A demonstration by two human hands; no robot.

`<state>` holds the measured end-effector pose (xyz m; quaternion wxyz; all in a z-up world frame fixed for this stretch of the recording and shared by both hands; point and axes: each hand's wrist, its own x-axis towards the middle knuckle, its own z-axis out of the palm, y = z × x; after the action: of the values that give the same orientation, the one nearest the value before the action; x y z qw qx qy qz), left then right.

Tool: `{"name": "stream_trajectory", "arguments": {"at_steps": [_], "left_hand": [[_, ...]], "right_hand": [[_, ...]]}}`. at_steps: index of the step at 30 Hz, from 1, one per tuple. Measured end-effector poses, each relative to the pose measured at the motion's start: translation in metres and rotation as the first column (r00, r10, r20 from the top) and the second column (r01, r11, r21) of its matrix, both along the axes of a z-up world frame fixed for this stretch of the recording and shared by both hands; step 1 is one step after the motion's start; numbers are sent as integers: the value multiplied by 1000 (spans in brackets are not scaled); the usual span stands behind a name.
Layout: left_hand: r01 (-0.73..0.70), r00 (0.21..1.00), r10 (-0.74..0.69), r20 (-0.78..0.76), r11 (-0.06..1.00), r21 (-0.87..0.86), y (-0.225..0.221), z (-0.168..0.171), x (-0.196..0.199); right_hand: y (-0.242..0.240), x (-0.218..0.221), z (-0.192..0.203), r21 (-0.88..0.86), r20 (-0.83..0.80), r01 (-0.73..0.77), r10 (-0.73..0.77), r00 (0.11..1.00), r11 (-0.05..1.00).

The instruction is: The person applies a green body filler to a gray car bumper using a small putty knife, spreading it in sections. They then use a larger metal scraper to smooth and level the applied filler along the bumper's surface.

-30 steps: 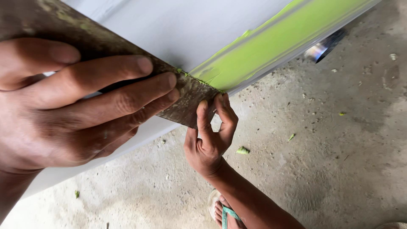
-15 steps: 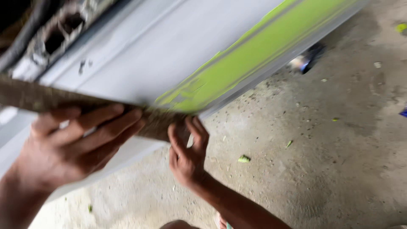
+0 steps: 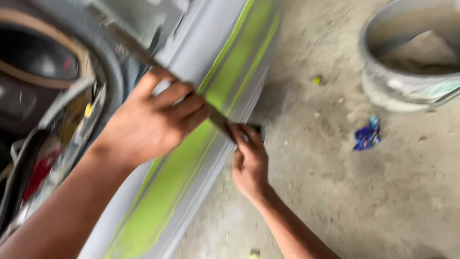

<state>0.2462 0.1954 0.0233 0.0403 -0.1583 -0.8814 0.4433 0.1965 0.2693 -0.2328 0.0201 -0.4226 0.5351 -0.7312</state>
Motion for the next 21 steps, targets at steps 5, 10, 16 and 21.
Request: {"name": "stream_trajectory", "arguments": {"at_steps": [5, 10, 16, 21], "left_hand": [[93, 994, -101, -35, 977, -193, -77, -5, -155], [123, 991, -130, -38, 983, -139, -135, -17, -232], [154, 988, -155, -3, 987, -43, -165, -17, -248], [99, 995, -98, 10, 994, -47, -173, -16, -243]], "right_hand": [[-81, -141, -2, -31, 26, 115, -114, 993, 993], [-137, -215, -9, -162, 93, 166, -153, 984, 973], [-156, -237, -9, -152, 61, 147, -139, 988, 977], [-152, -238, -3, -73, 60, 148, -144, 988, 986]]}}
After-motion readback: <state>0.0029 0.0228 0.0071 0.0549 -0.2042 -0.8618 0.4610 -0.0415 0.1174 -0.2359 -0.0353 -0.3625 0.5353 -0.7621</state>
